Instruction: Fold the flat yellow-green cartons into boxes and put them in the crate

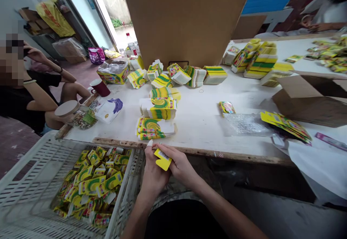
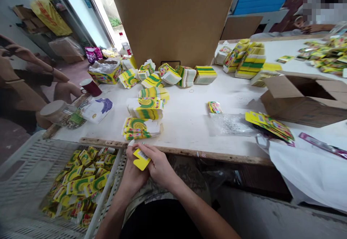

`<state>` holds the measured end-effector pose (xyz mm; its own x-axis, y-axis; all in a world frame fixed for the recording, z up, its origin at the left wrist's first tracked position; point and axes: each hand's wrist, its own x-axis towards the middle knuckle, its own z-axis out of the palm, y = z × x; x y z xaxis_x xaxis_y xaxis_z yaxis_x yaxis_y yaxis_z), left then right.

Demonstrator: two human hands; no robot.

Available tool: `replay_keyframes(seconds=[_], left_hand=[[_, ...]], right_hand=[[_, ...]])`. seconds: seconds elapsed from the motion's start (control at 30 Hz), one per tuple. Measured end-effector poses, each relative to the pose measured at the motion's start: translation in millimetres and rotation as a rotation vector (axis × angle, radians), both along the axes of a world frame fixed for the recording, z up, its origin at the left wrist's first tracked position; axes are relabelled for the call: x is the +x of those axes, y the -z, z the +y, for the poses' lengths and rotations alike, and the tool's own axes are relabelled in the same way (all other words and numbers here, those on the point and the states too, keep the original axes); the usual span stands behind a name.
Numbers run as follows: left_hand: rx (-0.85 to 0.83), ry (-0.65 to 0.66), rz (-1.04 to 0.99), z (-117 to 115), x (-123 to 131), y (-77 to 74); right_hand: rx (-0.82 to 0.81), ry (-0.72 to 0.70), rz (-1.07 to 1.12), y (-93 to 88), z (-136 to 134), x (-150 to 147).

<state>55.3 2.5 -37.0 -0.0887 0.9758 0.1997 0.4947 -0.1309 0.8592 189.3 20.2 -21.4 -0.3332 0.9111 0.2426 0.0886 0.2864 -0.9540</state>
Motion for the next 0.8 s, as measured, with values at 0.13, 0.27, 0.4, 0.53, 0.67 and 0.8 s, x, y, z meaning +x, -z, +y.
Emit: replay_keyframes(seconds=[0.13,0.27,0.4,0.53,0.67,0.8], left_hand=[[-0.064,-0.108,0.062,-1,-11,-9.8],[-0.141,-0.022,0.146,-1,-31,-21.2],[-0.093,0.079,0.215,1,-44,-22.6],[0.021,0.073,0.265,3,-38,-24.9],[0.052,-0.005,0.233,2,-25,-28.0],[0.044,-0.03,0.143,-4,-10,-24.7]], right_hand=[[0.062,0.081,-0.121,9.3,8,4],[0.106,-0.103,-0.275,13.6,14,16],[0.093,-0.227,-0.265,1.3,20,29],[0.021,-0.151,-0.18,-7.9,19,30],[-0.104,-0.045,0.066,-3.3,13,22],[-0.246,0.038,0.108,2.8,14,16]])
